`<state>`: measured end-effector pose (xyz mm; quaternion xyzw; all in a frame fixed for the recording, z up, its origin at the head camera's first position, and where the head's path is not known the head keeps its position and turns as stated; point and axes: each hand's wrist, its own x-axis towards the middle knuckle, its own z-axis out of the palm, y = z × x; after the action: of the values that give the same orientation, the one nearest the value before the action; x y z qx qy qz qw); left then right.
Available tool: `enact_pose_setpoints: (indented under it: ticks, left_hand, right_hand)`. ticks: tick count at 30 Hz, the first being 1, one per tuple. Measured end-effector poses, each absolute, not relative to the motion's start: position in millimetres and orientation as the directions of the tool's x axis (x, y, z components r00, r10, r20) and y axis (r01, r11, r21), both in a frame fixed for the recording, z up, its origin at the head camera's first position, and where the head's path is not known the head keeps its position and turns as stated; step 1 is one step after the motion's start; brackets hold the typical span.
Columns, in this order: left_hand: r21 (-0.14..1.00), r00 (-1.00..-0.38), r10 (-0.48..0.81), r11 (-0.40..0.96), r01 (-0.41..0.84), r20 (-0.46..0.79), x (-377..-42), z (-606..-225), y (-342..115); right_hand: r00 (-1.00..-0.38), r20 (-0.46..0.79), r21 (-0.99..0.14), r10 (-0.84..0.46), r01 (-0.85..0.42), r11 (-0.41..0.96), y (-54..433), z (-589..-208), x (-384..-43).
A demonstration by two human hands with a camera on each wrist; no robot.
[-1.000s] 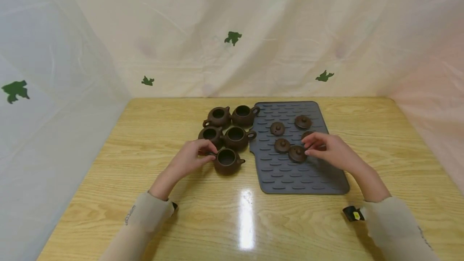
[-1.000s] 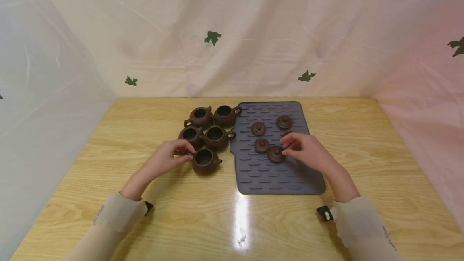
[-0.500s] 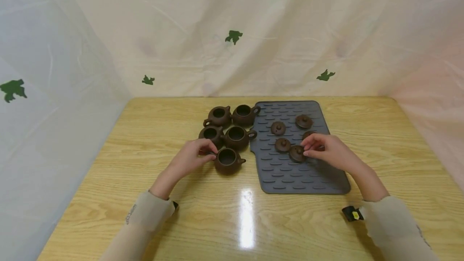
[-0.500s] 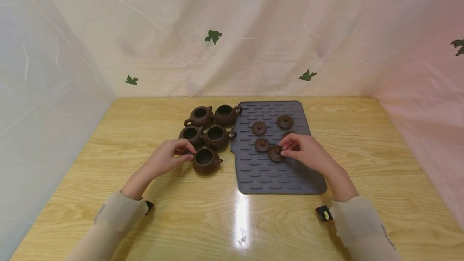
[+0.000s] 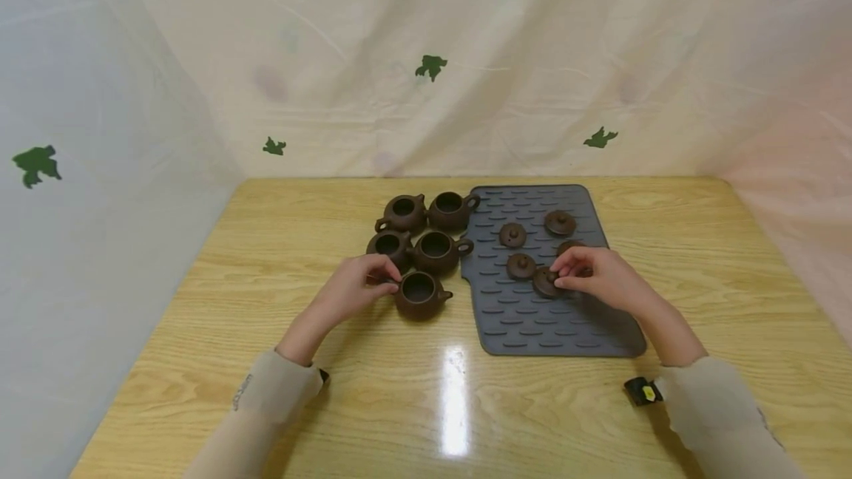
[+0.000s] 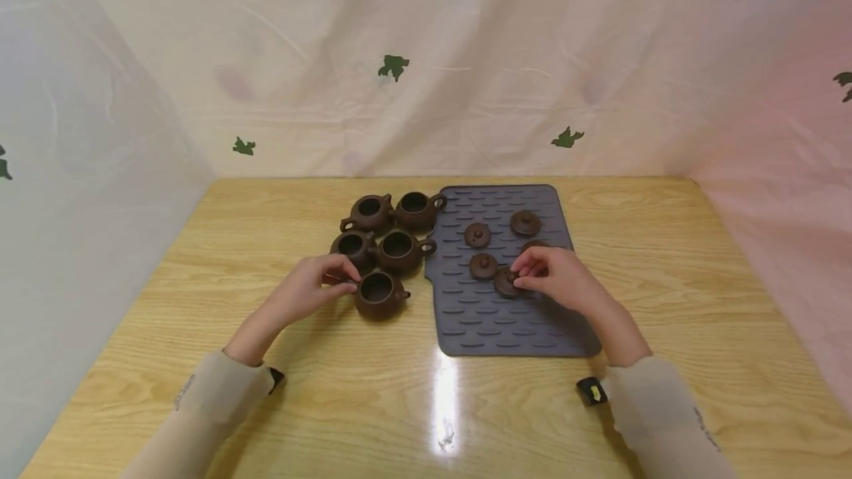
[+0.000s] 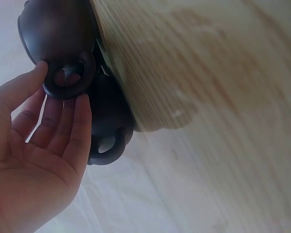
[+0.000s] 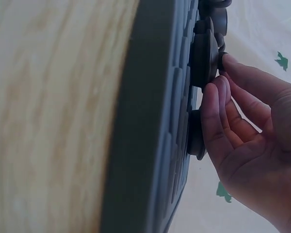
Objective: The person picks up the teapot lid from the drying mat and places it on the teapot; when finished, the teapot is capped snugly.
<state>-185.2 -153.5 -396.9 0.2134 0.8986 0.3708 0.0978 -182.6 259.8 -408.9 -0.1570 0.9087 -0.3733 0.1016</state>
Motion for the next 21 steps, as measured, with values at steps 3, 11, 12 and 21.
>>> enact_pose_setpoints:
  ticks: [3,11,12,21]
  left_hand:
    - [0.706,-0.892,0.452,0.638,0.307,-0.02,-185.0,-396.6,-153.2]
    - [0.701,-0.895,0.445,0.646,0.302,-0.025,-185.4,-397.4,-153.7]
    - [0.702,-0.895,0.446,0.645,0.302,-0.024,-185.4,-397.3,-153.6]
    - [0.708,-0.897,0.441,0.645,0.289,-0.035,-184.1,-395.8,-152.7]
  right_hand:
    - [-0.93,-0.066,-0.705,-0.362,-0.213,0.676,260.0,-408.9,-183.2]
    - [-0.929,-0.083,-0.698,-0.36,-0.203,0.686,258.9,-407.5,-184.1]
    - [-0.93,-0.087,-0.7,-0.358,-0.199,0.686,258.6,-407.1,-184.0]
    - [-0.928,-0.096,-0.697,-0.359,-0.195,0.69,258.8,-406.4,-182.6]
